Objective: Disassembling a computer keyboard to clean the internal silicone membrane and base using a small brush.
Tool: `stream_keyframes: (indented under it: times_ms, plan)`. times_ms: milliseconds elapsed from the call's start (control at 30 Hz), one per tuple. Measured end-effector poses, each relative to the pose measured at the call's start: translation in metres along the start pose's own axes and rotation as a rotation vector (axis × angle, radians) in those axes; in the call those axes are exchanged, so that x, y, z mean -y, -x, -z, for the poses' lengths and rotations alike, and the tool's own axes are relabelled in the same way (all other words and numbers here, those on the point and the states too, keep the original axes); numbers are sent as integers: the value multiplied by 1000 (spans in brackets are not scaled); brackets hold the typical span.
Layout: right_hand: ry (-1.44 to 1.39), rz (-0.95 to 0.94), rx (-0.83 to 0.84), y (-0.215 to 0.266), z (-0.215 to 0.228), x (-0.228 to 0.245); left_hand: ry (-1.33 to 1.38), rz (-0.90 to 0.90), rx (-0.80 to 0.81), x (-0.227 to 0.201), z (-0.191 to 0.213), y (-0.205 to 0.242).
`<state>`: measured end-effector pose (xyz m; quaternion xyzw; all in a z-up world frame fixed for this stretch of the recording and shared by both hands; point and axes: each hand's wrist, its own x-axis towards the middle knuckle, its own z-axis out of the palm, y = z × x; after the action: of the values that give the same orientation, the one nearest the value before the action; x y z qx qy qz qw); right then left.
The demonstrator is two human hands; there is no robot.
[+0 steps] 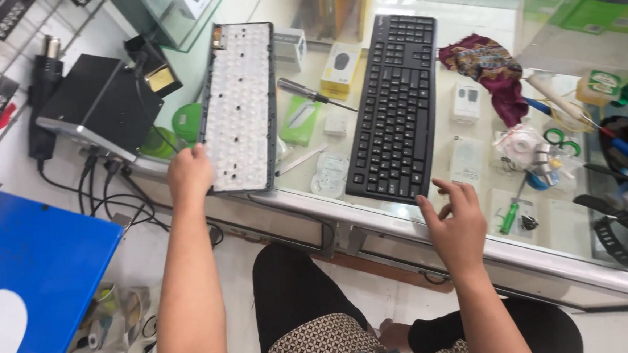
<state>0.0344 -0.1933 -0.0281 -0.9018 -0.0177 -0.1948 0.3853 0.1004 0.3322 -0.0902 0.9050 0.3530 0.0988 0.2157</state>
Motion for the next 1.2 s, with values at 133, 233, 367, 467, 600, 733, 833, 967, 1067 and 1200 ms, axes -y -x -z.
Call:
stream_keyframes:
  times_ms: [133,233,367,467,600,733,833,967,1067,1200]
  plan:
    - [71,122,-56,5,-6,4,124,13,-33,-21,41,56]
    - [104,208,-71,-2,-3,22,303,66,-69,-28,59,83]
    - [303,116,225,-23,-9,35,507,83,-135,-43,98,137]
    - [321,17,435,-36,-26,32,585,102,-136,-46,110,159]
    - [254,52,462,-32,-44,33,629,153,-104,-43,111,178]
    - [282,123,439,-12,-71,57,658,172,-88,-36,107,186]
    - [285,157,437,-3,-94,73,662,180,-93,-35,109,189]
    - [282,212,376,1,-120,94,667,173,-140,-33,112,191]
    - [287,240,320,-1,-147,104,679,133,-139,-40,108,192]
    - [307,292,301,-7,-174,113,746,65,-84,-42,82,190]
